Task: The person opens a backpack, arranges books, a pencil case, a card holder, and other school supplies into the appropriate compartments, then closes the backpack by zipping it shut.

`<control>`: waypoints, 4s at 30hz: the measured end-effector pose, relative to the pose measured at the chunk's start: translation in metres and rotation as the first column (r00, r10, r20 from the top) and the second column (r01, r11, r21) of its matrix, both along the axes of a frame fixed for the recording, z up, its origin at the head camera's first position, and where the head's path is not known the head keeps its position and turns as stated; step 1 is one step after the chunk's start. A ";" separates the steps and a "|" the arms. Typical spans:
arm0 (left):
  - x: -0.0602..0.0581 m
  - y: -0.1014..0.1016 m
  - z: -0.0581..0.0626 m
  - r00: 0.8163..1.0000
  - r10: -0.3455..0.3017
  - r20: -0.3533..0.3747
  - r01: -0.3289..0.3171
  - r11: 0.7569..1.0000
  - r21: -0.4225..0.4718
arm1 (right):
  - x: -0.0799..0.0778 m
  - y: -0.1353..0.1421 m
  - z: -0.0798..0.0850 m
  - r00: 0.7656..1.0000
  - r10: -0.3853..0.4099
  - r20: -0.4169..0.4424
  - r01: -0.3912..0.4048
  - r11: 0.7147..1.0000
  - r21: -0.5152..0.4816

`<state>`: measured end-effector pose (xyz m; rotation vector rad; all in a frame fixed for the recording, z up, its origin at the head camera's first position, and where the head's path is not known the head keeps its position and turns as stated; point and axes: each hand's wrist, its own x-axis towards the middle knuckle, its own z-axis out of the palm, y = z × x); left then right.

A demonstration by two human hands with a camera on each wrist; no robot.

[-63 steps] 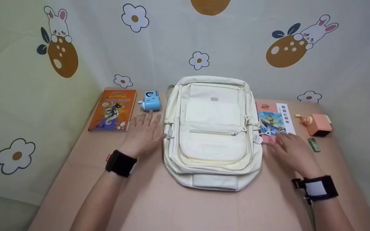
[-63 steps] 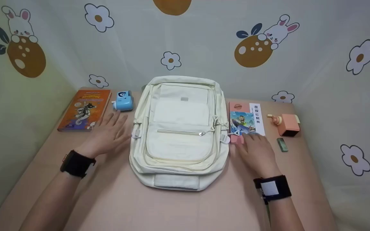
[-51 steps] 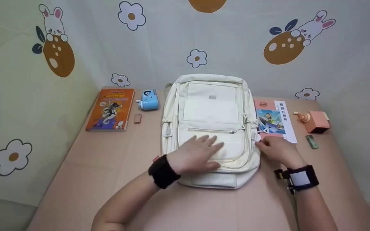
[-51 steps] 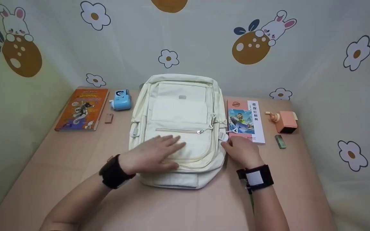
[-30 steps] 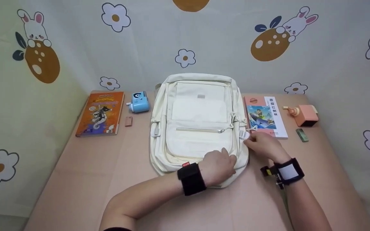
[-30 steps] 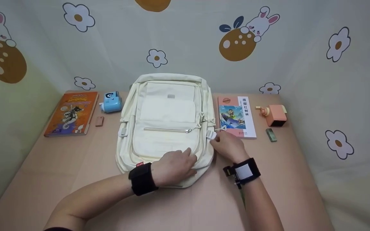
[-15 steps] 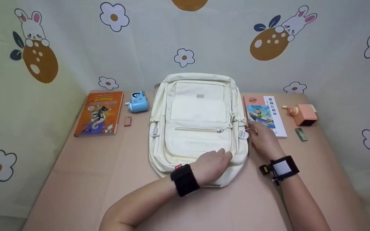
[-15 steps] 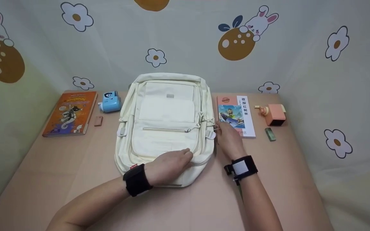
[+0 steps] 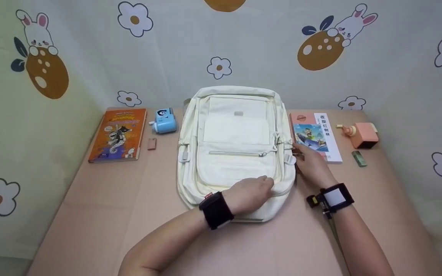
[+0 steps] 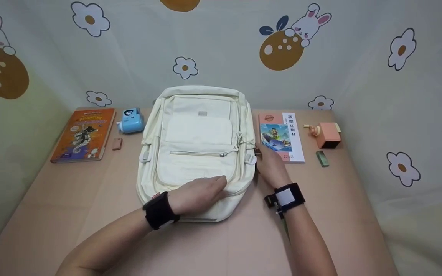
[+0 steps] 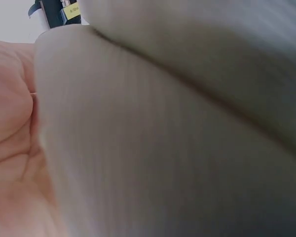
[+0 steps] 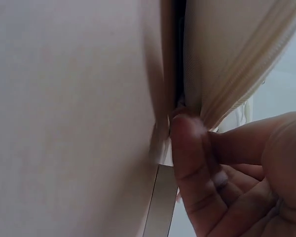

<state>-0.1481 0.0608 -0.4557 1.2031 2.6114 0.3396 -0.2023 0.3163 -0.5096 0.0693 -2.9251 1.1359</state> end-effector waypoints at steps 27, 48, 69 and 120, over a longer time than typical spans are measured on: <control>0.003 0.003 0.001 0.997 -0.048 -0.068 0.045 0.998 -0.039 | 0.019 0.001 0.021 0.996 0.002 -0.086 0.020 0.967 0.254; -0.002 0.002 0.002 0.999 -0.038 -0.009 0.037 0.998 -0.056 | 0.050 -0.008 0.037 0.997 0.072 0.038 -0.080 0.959 0.273; 0.002 0.015 0.003 0.999 -0.012 -0.049 0.003 0.985 -0.172 | 0.060 -0.002 0.031 0.993 0.117 -0.007 -0.099 0.865 0.491; -0.018 -0.086 -0.001 1.000 0.013 -0.021 -0.010 0.989 0.149 | 0.127 -0.053 0.050 0.981 0.179 0.077 -0.193 0.836 0.514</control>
